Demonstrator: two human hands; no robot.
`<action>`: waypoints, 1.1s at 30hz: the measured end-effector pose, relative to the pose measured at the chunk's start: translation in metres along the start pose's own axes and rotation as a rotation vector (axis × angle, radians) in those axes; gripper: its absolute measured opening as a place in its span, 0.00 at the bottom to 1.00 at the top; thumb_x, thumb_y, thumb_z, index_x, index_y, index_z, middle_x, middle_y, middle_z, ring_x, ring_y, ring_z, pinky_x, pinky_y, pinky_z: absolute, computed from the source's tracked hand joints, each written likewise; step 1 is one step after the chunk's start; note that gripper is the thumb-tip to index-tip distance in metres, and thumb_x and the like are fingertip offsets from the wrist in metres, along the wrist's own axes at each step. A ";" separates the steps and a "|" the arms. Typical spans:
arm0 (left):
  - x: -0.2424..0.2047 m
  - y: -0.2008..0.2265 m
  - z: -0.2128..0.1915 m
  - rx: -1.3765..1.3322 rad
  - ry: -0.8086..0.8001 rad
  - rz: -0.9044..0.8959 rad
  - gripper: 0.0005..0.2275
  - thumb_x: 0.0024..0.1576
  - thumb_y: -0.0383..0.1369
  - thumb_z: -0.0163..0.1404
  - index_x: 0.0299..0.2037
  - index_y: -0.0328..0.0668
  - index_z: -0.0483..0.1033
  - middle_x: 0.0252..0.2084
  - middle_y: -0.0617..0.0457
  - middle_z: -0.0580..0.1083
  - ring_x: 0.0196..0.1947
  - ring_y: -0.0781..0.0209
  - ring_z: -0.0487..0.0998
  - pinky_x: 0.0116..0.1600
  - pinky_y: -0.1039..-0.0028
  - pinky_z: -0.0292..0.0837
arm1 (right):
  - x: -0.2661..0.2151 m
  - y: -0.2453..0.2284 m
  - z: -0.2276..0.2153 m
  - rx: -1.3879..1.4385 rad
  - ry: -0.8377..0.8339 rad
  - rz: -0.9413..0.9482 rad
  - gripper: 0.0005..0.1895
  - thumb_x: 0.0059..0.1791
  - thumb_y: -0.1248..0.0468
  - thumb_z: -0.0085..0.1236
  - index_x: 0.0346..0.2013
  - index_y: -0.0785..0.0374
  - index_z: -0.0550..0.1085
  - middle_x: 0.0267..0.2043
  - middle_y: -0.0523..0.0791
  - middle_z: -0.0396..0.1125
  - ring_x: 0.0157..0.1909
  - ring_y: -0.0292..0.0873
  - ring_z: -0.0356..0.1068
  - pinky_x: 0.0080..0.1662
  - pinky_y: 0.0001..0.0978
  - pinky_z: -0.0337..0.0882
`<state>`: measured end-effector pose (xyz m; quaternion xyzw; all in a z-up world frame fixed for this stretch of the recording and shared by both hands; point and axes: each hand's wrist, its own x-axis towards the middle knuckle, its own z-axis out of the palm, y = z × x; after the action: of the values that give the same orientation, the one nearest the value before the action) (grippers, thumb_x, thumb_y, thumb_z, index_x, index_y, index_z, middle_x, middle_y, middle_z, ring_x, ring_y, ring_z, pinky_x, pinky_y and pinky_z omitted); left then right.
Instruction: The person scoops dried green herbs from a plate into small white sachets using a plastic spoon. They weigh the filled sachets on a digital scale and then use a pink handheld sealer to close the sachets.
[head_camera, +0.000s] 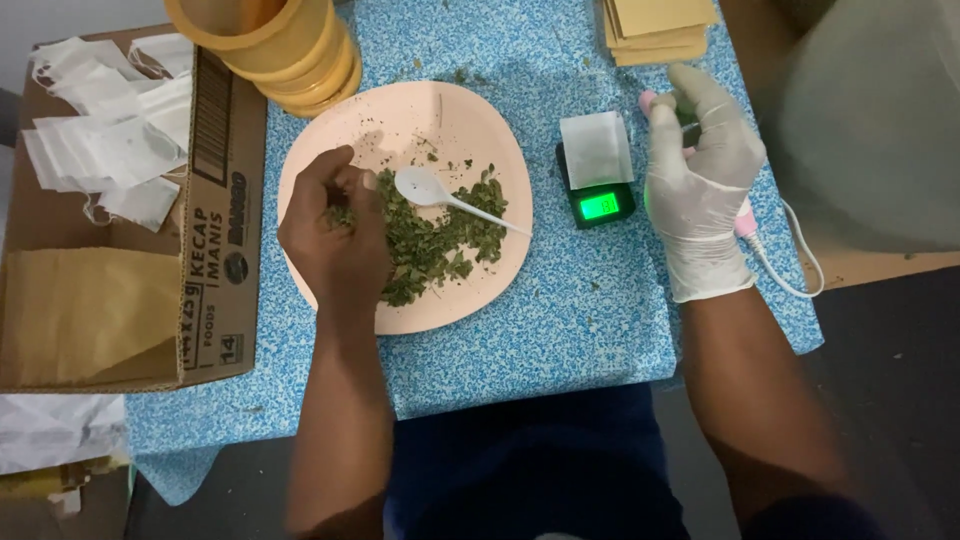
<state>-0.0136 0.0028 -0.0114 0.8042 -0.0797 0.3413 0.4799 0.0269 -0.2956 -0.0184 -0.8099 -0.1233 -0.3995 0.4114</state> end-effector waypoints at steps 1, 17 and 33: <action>0.000 -0.001 0.000 0.001 0.001 -0.001 0.09 0.67 0.29 0.49 0.53 0.34 0.72 0.36 0.51 0.72 0.34 0.61 0.71 0.39 0.68 0.70 | 0.000 -0.001 -0.001 0.001 -0.001 0.000 0.10 0.57 0.76 0.53 0.53 0.74 0.74 0.36 0.52 0.74 0.34 0.43 0.69 0.31 0.29 0.63; -0.001 0.000 -0.003 0.035 -0.011 0.032 0.08 0.67 0.29 0.48 0.53 0.35 0.72 0.36 0.51 0.72 0.36 0.60 0.72 0.42 0.67 0.71 | -0.001 -0.005 -0.002 0.007 -0.030 0.026 0.09 0.60 0.75 0.49 0.54 0.74 0.73 0.37 0.52 0.73 0.50 0.55 0.81 0.32 0.27 0.64; 0.000 0.002 -0.002 0.049 -0.025 0.030 0.09 0.67 0.30 0.48 0.52 0.34 0.73 0.36 0.51 0.72 0.36 0.61 0.72 0.41 0.69 0.71 | 0.000 -0.006 -0.003 0.003 -0.010 0.022 0.09 0.59 0.76 0.51 0.53 0.74 0.73 0.36 0.52 0.73 0.49 0.54 0.81 0.32 0.27 0.64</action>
<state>-0.0156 0.0037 -0.0091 0.8187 -0.0891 0.3404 0.4538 0.0226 -0.2940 -0.0141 -0.8125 -0.1171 -0.3907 0.4165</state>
